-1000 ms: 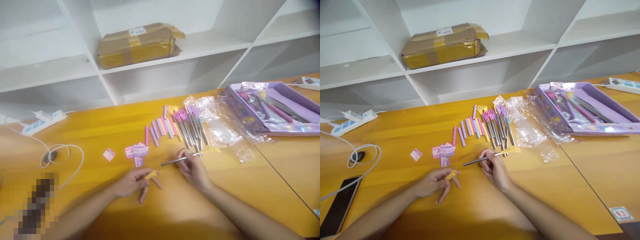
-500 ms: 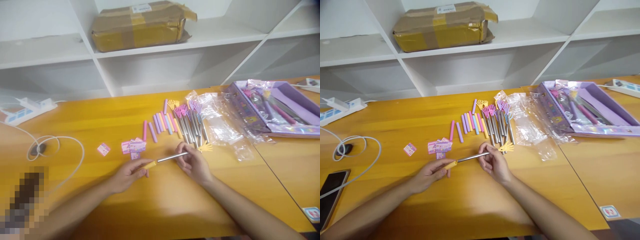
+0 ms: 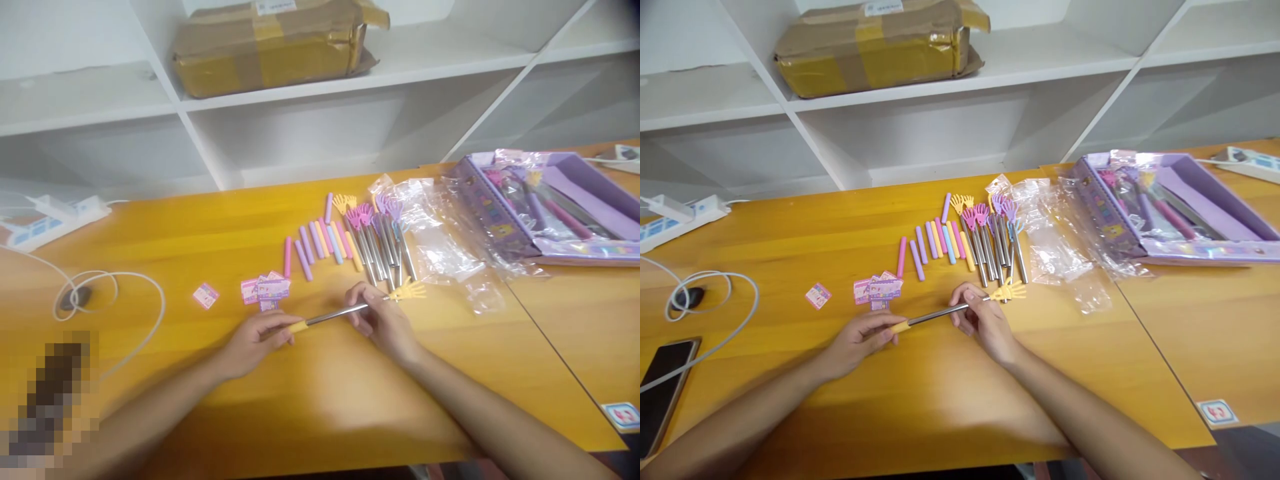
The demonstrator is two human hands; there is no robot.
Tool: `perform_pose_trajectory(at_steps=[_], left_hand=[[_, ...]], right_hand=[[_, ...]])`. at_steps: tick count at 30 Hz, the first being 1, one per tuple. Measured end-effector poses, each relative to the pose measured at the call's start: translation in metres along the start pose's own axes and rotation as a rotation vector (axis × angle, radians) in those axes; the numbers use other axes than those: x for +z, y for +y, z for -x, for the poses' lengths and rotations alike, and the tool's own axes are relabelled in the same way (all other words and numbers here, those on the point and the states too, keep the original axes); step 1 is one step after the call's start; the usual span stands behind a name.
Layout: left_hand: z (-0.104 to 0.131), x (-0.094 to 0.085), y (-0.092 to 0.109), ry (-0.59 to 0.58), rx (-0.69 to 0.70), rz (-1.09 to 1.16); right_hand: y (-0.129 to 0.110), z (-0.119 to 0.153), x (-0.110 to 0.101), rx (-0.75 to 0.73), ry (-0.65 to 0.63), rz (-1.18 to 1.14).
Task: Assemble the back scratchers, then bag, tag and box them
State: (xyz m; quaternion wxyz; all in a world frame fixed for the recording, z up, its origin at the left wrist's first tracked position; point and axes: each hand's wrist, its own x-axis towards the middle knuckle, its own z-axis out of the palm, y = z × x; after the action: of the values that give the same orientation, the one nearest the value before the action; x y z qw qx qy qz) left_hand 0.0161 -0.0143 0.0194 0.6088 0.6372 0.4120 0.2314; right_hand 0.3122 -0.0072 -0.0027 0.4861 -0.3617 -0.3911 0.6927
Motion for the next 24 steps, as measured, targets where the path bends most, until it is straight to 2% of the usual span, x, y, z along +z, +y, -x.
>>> perform_pose_trajectory(at_steps=[9, 17, 24], left_hand=[[0.0011, 0.0009, -0.0014, -0.012, -0.013, 0.018], [0.0018, 0.0035, -0.003, 0.015, -0.037, 0.05], [0.004, 0.0019, -0.001, -0.017, -0.01, -0.06]], right_hand=[[-0.0026, 0.0048, -0.0028, 0.014, -0.078, 0.149], [-0.0006, 0.0087, 0.0011, -0.06, -0.165, 0.166], [-0.0054, 0.0061, 0.0014, -0.046, -0.193, 0.19]])
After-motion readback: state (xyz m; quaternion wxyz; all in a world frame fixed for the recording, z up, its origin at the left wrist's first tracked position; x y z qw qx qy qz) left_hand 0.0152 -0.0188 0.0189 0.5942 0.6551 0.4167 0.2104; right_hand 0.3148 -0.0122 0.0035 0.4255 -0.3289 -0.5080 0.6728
